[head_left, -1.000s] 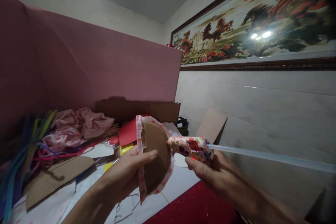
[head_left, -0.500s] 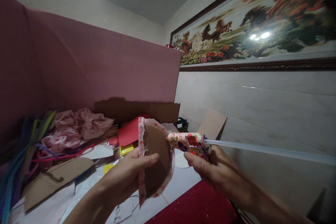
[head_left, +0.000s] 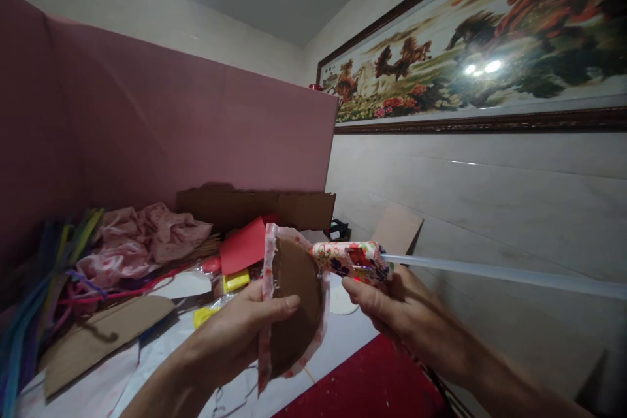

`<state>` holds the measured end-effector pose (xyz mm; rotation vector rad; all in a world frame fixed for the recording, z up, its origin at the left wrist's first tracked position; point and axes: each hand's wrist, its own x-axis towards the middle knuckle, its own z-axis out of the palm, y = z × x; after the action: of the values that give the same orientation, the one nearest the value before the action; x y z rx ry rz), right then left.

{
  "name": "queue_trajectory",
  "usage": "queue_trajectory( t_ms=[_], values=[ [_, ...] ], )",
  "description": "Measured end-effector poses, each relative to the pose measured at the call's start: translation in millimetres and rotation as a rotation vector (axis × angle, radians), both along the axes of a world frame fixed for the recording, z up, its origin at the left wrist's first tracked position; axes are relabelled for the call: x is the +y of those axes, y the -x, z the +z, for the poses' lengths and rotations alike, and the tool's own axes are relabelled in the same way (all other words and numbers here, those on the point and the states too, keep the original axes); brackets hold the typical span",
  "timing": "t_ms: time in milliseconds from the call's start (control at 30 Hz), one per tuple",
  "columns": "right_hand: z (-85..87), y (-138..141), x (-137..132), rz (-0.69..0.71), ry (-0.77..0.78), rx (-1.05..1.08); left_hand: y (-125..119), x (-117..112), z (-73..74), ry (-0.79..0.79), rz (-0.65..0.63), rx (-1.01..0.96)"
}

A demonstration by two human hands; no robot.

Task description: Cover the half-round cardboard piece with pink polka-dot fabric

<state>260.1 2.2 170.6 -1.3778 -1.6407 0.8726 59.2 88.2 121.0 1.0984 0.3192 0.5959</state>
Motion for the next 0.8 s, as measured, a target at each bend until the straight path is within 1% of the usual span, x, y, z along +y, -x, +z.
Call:
queue_trajectory(
  t_ms=[233,400,567,633,800],
  values=[
    [0.6,3.2,1.2,-0.018,-0.018,-0.029,0.8,-0.8,1.2,-0.008,-0.018,0.007],
    [1.3,5.3,0.1,-0.012,-0.07,-0.051,2.4,0.8,1.8,0.006,0.025,0.0],
    [0.5,3.4,-3.3,-0.009,-0.03,-0.063,5.7,3.2,1.7,0.029,0.07,0.019],
    [0.3,3.1,-3.9,-0.008,-0.038,-0.057,5.9,3.3,1.9,0.045,0.081,0.021],
    [-0.4,2.1,-2.2,-0.009,0.003,-0.012,2.7,1.3,3.2,0.0,0.021,0.021]
  ],
)
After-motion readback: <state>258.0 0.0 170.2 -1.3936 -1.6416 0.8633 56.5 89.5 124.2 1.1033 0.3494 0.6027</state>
